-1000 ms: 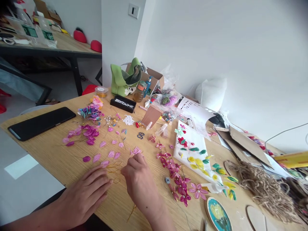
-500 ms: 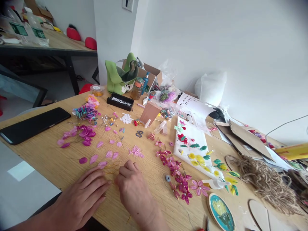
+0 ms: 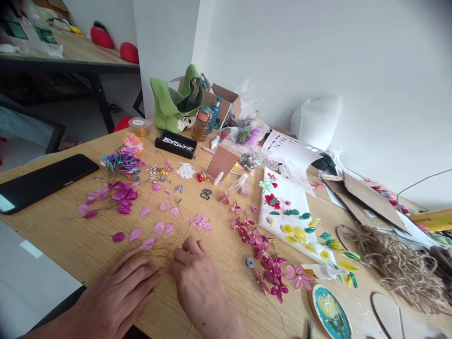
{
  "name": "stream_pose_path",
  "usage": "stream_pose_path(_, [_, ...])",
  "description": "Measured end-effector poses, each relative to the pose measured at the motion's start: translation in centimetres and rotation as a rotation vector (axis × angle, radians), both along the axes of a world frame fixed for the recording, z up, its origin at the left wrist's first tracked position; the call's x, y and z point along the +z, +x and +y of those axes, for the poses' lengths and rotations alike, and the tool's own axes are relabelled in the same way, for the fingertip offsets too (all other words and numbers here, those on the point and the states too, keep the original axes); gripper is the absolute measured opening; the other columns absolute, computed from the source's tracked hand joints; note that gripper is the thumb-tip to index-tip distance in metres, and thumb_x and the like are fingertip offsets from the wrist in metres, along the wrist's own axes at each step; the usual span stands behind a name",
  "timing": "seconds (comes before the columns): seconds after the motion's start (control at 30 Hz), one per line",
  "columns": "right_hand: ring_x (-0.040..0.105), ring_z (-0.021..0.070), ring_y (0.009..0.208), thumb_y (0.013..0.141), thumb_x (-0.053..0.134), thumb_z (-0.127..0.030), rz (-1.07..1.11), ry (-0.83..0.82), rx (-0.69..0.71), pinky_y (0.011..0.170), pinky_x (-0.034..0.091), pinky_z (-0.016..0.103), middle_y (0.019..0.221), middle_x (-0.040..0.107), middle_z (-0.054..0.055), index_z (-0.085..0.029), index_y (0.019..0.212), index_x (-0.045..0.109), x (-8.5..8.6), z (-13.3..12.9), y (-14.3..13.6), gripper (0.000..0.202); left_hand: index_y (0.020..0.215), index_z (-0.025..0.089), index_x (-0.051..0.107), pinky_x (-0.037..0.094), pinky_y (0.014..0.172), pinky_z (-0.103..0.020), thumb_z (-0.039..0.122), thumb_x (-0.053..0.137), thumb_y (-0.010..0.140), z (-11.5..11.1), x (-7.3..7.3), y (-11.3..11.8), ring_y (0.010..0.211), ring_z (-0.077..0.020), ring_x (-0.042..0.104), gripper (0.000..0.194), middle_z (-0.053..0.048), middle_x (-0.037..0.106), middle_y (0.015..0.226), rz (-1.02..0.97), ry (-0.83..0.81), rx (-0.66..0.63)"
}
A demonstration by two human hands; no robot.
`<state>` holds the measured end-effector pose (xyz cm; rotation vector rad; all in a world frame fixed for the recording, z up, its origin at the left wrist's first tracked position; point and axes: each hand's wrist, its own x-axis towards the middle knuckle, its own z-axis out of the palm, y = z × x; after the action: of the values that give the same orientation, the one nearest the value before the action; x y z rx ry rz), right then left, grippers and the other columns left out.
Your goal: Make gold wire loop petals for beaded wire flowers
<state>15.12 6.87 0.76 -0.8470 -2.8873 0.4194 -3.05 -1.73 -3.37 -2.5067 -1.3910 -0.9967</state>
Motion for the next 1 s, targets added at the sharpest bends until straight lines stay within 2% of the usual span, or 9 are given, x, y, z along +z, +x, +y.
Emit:
stream_pose_path(0.17, [0.048, 0.0179, 0.081, 0.088, 0.065, -0.009, 0.021, -0.034, 0.001, 0.075, 0.036, 0.033, 0.072, 0.059, 0.0, -0.018, 0.066, 0.056, 0.5, 0.2, 0.1, 0.025, 0.108, 0.014, 0.07, 0.038, 0.106, -0.047, 0.016, 0.044, 0.095, 0.0, -0.4, 0.1, 0.104, -0.0247, 0.056, 0.029, -0.007, 0.069, 0.096, -0.032, -0.009, 0.012])
stream_pose_path(0.3, [0.049, 0.0172, 0.083, 0.09, 0.058, -0.005, 0.235, -0.207, -0.037, 0.075, 0.039, 0.029, 0.072, 0.058, 0.0, -0.019, 0.069, 0.06, 0.8, 1.1, 1.0, 0.026, 0.112, 0.013, 0.069, 0.039, 0.104, -0.045, 0.016, 0.044, 0.096, 0.2, 0.2, -0.1, 0.103, -0.0246, 0.056, 0.03, -0.007, 0.069, 0.093, 0.03, 0.02, -0.011])
stream_pose_path(0.43, [0.049, 0.0177, 0.085, 0.093, 0.055, -0.009, 0.403, -0.234, -0.103, 0.076, 0.04, 0.03, 0.078, 0.058, 0.002, -0.019, 0.076, 0.064, 0.8, 1.7, 1.8, 0.022, 0.111, 0.013, 0.069, 0.039, 0.103, -0.044, 0.017, 0.043, 0.097, 0.3, 0.8, -0.2, 0.102, -0.0236, 0.056, 0.03, -0.006, 0.069, 0.092, 0.042, 0.021, -0.014])
stream_pose_path(0.6, [0.05, 0.0168, 0.085, 0.098, 0.047, -0.013, 0.278, -0.214, -0.021, 0.081, 0.041, 0.032, 0.079, 0.059, 0.002, -0.017, 0.075, 0.061, 0.5, 1.5, 1.6, 0.027, 0.11, 0.012, 0.069, 0.037, 0.104, -0.043, 0.019, 0.043, 0.097, 0.3, 0.3, -0.1, 0.103, -0.0243, 0.055, 0.03, -0.006, 0.068, 0.092, 0.057, 0.01, -0.016])
stream_pose_path(0.73, [0.05, 0.0181, 0.087, 0.096, 0.051, -0.012, 0.238, -0.179, 0.018, 0.08, 0.041, 0.033, 0.081, 0.058, 0.002, -0.018, 0.077, 0.062, 0.1, 1.4, 1.6, 0.023, 0.113, 0.013, 0.069, 0.031, 0.11, -0.044, 0.022, 0.043, 0.098, 0.1, -0.6, 0.1, 0.109, -0.0248, 0.053, 0.031, -0.007, 0.067, 0.096, -0.002, -0.029, 0.011])
stream_pose_path(0.9, [0.05, 0.0176, 0.085, 0.095, 0.053, -0.01, 0.263, -0.182, -0.045, 0.079, 0.042, 0.033, 0.082, 0.058, 0.003, -0.018, 0.076, 0.06, 0.3, 1.7, 1.8, 0.022, 0.117, 0.016, 0.068, 0.026, 0.115, -0.041, 0.03, 0.045, 0.098, -0.1, -1.8, 0.1, 0.115, -0.0246, 0.052, 0.033, -0.006, 0.068, 0.109, -0.027, -0.034, 0.026])
stream_pose_path(1.0, [0.05, 0.0177, 0.086, 0.094, 0.054, -0.01, 0.268, -0.177, -0.051, 0.079, 0.042, 0.033, 0.084, 0.058, 0.002, -0.019, 0.08, 0.063, 0.5, 1.9, 1.9, 0.018, 0.118, 0.016, 0.068, 0.022, 0.117, -0.041, 0.035, 0.047, 0.098, -0.1, -2.1, 0.0, 0.122, -0.027, 0.049, 0.035, -0.006, 0.068, 0.118, 0.004, -0.029, 0.042])
